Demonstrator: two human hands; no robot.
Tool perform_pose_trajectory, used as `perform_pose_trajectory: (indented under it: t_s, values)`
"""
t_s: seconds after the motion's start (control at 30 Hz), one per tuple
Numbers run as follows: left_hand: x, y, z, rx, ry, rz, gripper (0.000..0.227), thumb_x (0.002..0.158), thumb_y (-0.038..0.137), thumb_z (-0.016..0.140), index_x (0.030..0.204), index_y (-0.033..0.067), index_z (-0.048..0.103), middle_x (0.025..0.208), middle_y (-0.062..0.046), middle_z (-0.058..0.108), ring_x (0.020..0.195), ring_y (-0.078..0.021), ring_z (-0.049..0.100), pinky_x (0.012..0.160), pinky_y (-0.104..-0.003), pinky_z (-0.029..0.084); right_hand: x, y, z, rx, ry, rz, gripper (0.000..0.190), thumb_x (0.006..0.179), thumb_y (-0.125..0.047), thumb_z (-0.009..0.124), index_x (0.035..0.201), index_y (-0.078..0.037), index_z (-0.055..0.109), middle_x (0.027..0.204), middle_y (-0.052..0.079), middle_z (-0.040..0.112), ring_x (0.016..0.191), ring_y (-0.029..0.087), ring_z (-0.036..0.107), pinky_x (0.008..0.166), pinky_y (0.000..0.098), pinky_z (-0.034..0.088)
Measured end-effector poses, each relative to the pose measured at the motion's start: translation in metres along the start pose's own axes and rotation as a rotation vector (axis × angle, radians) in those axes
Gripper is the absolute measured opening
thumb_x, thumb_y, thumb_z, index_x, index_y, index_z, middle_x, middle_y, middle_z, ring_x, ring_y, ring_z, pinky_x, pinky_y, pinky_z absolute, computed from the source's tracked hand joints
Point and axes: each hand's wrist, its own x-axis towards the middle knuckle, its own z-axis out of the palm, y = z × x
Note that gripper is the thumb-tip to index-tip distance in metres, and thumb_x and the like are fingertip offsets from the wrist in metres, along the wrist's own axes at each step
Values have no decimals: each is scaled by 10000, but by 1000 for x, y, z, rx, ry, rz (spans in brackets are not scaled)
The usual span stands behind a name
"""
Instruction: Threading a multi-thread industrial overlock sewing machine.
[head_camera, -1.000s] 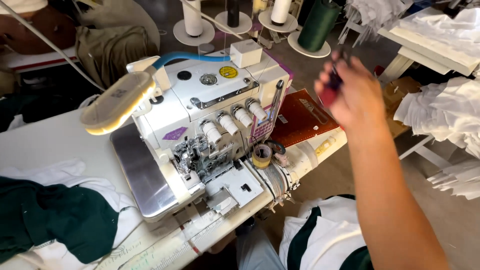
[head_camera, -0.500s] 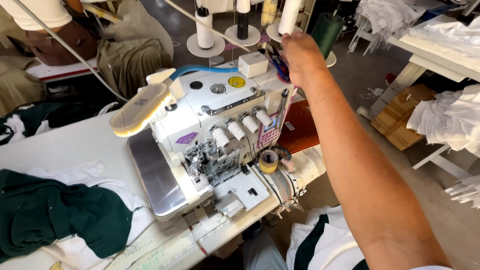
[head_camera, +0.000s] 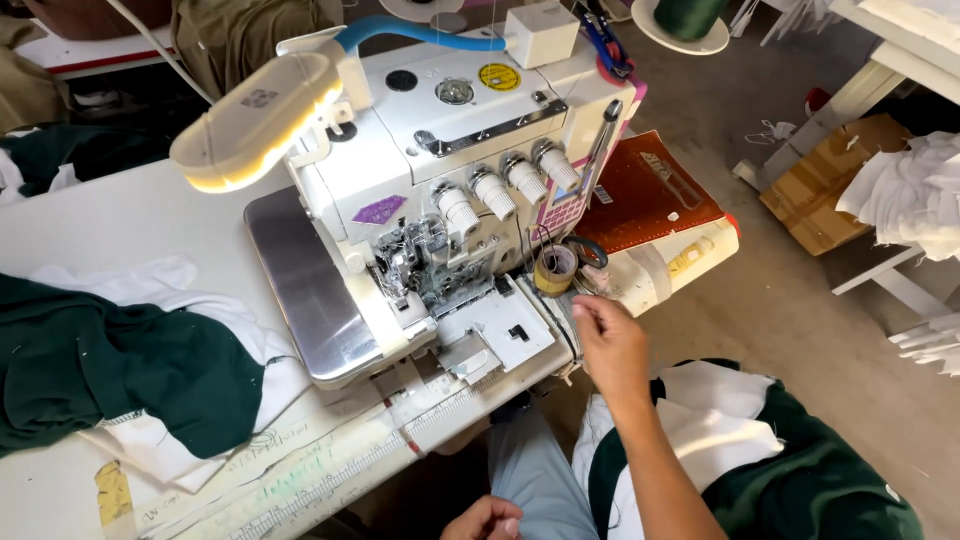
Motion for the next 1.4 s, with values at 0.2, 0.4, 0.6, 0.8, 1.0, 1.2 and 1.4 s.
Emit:
perform_pose_trajectory:
  t_s: [0.2,0.4,0.6,0.8,1.0,1.2,1.4]
  values:
    - [3,21,24,-18,-100,65,188,939,200,744,1050,52,781,780,24,699,702,-41,599,729,-169,505,5,-5,26,-374,5,-254,140,866,-224,730,976,-147,771,934,-2,712,769,244,660,684,368,520]
    - [-27,131,16,19,36,147,171,910,132,684,1014,38,783,764,-36,764,658,-83,680,652,-208,545,3,-12,-17,366,-275,162,74,940,-69,695,960,-16,743,724,31,652,511,84,441,419,240,392]
    - [-32,278,31,227,316,676,242,908,88,650,1139,24,676,1078,-59,652,811,-149,600,690,-257,515,-15,-8,-34,1082,-477,443,111,938,-77,691,1020,-5,668,830,71,586,752,129,506,681,287,418]
    - [5,291,45,78,205,583,307,917,95,651,1204,-14,656,1125,-74,615,741,-106,556,633,-231,503,-20,-14,-30,1261,-557,581,130,931,-118,709,1003,-23,657,934,99,635,828,194,559,576,369,516]
    - [15,297,48,-272,132,336,303,958,202,656,1143,-33,709,855,-95,695,726,-137,657,644,-229,571,-28,-17,-22,1180,-518,523,91,929,-110,716,969,-31,697,885,77,692,709,121,601,556,227,478]
    - [40,283,45,-158,299,501,255,894,140,774,1076,-38,763,953,-177,691,716,-169,669,604,-291,589,-39,-36,-13,566,-337,41,129,922,-97,771,823,-22,736,893,64,632,903,139,558,814,312,527]
    - [29,302,39,69,449,620,74,926,102,721,897,101,790,787,-84,696,751,-161,630,657,-306,527,-23,-52,-35,147,-130,-494,162,961,-62,681,1070,-97,796,973,99,639,875,198,640,788,331,531]
